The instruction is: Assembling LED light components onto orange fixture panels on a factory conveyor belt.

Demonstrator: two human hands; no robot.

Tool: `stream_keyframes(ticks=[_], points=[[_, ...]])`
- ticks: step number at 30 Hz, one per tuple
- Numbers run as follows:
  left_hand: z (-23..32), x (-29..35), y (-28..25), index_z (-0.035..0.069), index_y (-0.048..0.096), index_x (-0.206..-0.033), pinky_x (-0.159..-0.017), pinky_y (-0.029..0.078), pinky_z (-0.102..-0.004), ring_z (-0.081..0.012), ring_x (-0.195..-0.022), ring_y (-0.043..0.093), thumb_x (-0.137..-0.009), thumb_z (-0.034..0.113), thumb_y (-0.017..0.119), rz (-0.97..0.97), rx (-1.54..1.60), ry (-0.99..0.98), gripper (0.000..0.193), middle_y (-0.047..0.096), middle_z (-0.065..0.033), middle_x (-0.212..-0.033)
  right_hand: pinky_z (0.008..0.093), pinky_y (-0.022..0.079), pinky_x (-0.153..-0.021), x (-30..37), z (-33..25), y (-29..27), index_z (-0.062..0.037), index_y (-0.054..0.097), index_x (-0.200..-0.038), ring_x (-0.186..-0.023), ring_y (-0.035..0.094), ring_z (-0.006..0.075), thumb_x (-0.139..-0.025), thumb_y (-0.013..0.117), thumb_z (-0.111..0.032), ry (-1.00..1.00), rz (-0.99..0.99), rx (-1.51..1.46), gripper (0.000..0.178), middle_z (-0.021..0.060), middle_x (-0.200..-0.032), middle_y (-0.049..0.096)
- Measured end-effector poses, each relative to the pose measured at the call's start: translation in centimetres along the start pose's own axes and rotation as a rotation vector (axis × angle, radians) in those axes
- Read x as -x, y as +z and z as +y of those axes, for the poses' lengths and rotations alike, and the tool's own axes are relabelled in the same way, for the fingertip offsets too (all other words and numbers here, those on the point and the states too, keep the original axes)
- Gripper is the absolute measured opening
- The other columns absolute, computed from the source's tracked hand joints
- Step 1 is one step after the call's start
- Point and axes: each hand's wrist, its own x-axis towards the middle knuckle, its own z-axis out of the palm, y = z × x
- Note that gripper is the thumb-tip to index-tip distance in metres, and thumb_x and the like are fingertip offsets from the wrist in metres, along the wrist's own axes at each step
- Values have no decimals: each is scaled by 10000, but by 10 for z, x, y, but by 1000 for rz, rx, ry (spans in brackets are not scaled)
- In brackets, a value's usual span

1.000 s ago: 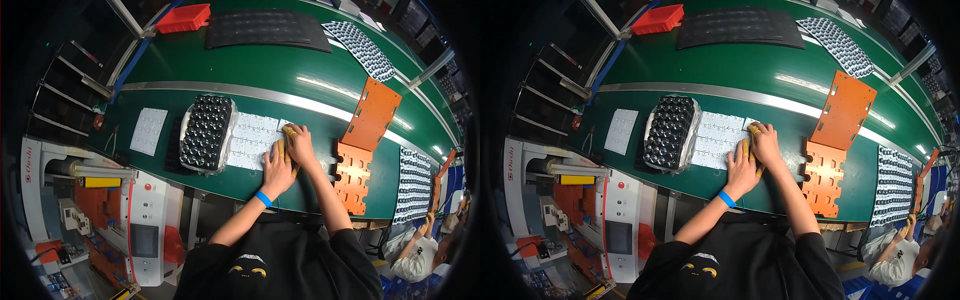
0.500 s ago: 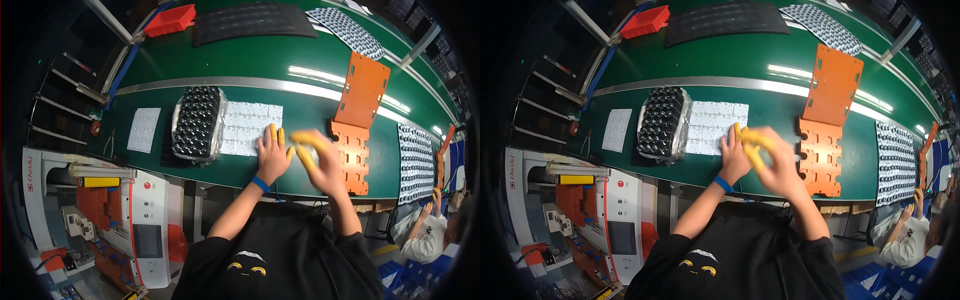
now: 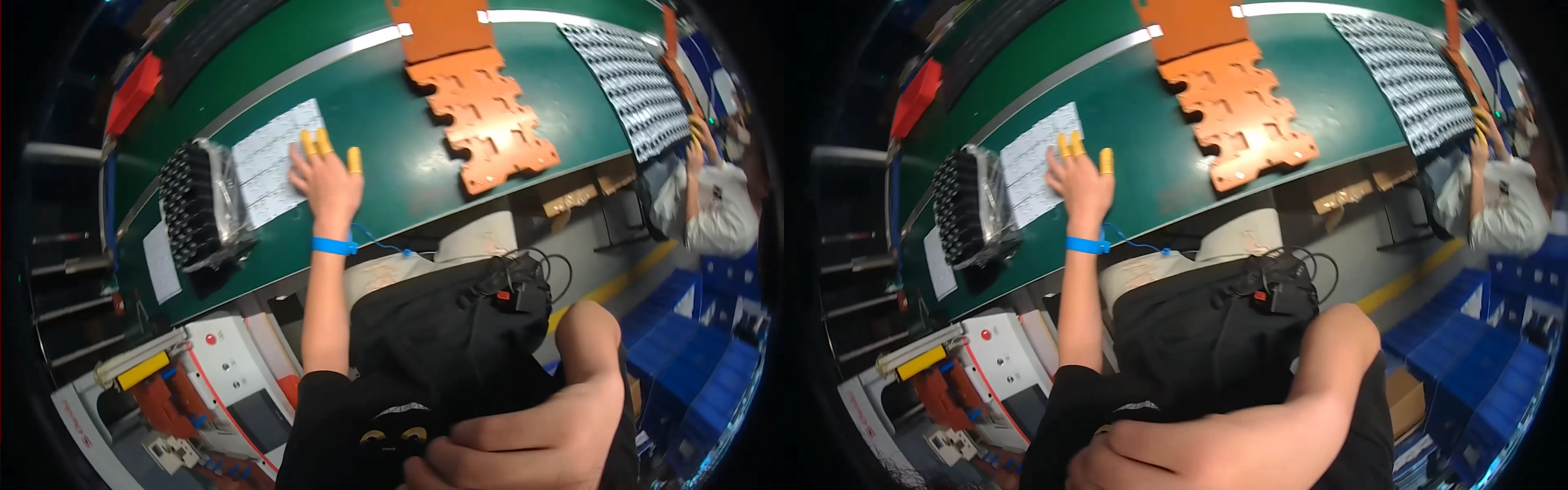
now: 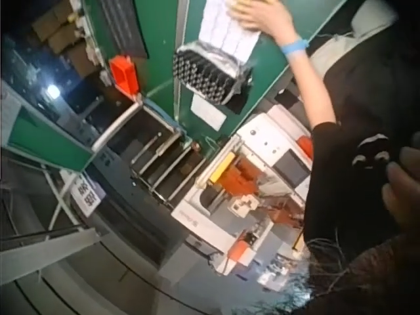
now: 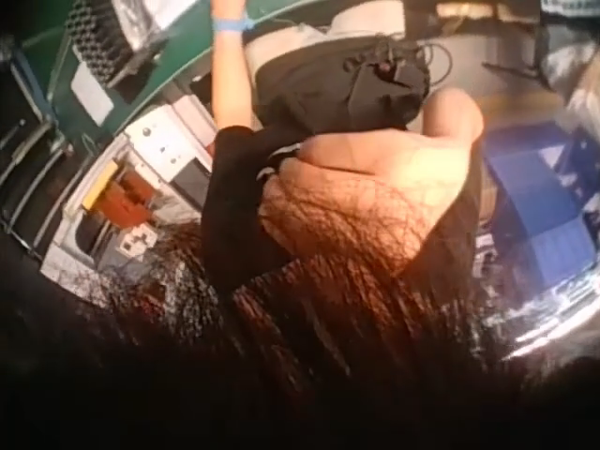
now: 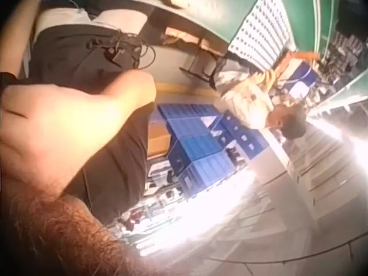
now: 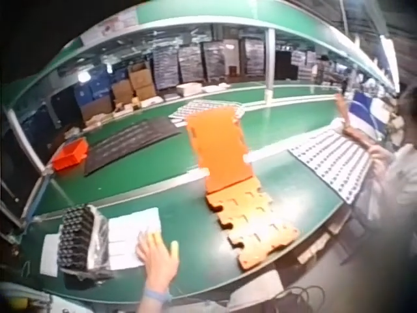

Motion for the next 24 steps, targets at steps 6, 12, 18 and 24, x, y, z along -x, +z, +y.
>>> stream_keyframes(ticks=[6,12,18,24], points=[[15,0,2,15,383,-1420,-1087,173,-616,-416,-1393,213,-921,384,567,26,25,38,647,341,-199,-1496,337,445,-738,-50,-6,-59,-3,611,-869,-832,576,205,-825,597,-297,-1059,-683,1581,297,103,-898,598],[3,7,2,9,412,-1400,-1091,185,-592,-403,-1390,226,-924,345,570,61,15,57,604,366,-179,-1485,390,512,-652,-111,-69,-135,-18,678,-987,-736,634,291,-861,669,-179,-1341,-122,2055,205,111,-798,638],[4,6,0,-13,438,-1370,-1097,194,-577,-398,-1379,247,-922,288,580,98,49,79,558,377,-186,-1472,310,519,-641,-93,-121,-262,28,709,-886,-702,657,241,-959,549,-158,-1382,537,1761,256,121,-788,683],[5,1,-5,0,475,-1317,-1108,207,-556,-404,-1358,277,-903,233,596,153,147,70,490,402,-196,-1440,273,509,-680,-42,-160,-261,60,710,-1011,-704,655,158,-1046,377,-342,-1420,571,1154,523,129,-880,723]])
